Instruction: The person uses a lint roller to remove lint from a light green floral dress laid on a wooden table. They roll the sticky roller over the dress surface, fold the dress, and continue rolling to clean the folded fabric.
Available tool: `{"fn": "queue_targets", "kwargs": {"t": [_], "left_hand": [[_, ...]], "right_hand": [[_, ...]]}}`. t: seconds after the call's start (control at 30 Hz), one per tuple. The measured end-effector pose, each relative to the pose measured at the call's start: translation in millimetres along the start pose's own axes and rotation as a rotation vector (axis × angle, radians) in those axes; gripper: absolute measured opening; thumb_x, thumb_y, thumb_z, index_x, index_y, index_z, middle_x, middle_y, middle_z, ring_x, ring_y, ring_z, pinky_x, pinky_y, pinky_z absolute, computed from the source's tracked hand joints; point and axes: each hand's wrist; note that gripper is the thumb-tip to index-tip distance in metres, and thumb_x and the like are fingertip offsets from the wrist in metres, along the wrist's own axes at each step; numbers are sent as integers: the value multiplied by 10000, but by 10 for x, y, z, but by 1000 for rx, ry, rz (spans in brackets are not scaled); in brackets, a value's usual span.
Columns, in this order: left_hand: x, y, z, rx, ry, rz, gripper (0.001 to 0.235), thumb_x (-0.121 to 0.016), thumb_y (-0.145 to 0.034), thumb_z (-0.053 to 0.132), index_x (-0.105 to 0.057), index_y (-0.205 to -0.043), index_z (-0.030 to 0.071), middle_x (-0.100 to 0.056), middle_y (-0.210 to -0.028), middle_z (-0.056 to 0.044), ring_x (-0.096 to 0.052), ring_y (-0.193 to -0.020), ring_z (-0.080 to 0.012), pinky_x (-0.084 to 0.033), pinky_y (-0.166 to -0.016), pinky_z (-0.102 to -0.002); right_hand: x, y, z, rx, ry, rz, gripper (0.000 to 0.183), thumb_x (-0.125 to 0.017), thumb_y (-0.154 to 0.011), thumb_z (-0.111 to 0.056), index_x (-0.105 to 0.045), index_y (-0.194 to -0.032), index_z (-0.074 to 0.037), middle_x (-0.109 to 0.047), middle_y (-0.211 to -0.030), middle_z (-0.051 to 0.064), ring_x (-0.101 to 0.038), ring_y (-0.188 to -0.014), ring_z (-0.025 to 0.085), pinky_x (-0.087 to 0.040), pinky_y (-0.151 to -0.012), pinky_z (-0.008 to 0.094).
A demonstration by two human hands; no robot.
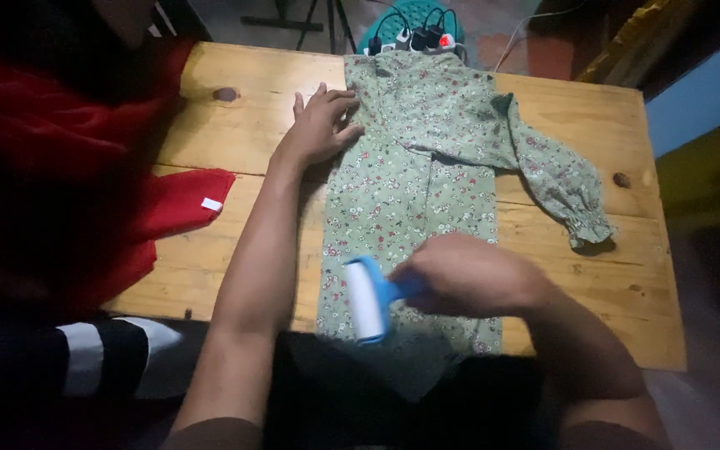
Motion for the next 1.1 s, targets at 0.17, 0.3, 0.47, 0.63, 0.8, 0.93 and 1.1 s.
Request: {"fn": "queue_targets", "kwargs": {"t": [0.17,0.3,0.47,0.63,0.8,0.93,1.1], "left_hand": [[-27,-21,-31,10,4,13,498,-762,-976,389,-637,-1423,209,-550,-1518,-80,-264,-1516,-482,-44,-1192,-768],[21,3,26,-10,-36,4,505,-753,-976,404,-632,-1414,183,-561,-1495,-75,-323,-1492,-481,-102,-1176,-795],[67,13,53,52,26,76,656,-815,-925,422,-562,-1431,89,-492,-1481,-201,-417,-1458,-458,-140,-1229,-713],[-118,-136,-171,116,21,127,377,-799,-932,368,-706,-1146,72,-552,-1360,-207,-511,-1391,-441,-188,-1245,-644],[-332,-239,-354,88,-22,307,234,-862,-845,314,-774,-1003,166,-610,-1196,-104,-607,-1235,-414,-416,-1103,-643],[-335,-238,-337,74,13,385,142,-853,-842,260,-783,-919,164,-634,-1118,-92,-615,-1169,-400,-438,-1056,-616],[-337,-268,-355,96,-24,377,76,-798,-890,255,-796,-919,184,-636,-1070,-75,-620,-1131,-366,-458,-1045,-593]], "right_hand": [[1,46,282,-132,15,85,205,-674,-914,-223,-781,-1057,-122,-794,-903,152,-782,-853,377,-618,-769,497],[-38,-288,289,-50,-22,185,264,-617,-979,-251,-730,-1209,-186,-786,-1004,118,-773,-933,340,-607,-871,474],[151,-177,367,-152,-52,148,290,-645,-955,-238,-726,-1220,-150,-784,-1035,167,-755,-970,404,-585,-890,522],[310,5,506,-333,8,185,258,-667,-933,-253,-757,-1165,-186,-809,-993,140,-780,-955,377,-595,-879,479],[187,-419,680,-208,-40,407,310,-647,-962,-231,-723,-1257,-170,-784,-1018,183,-752,-946,426,-575,-872,547],[139,-564,899,-153,-39,488,318,-651,-964,-264,-708,-1268,-190,-767,-1040,201,-727,-957,469,-566,-855,591],[226,-299,891,-396,-99,436,298,-631,-980,-253,-738,-1248,-178,-780,-1083,181,-742,-1006,424,-565,-926,538]]}}
Point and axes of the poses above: each hand's wrist, its own y-axis away from the middle knuckle, its own x-axis out of the back of the hand, z = x × y
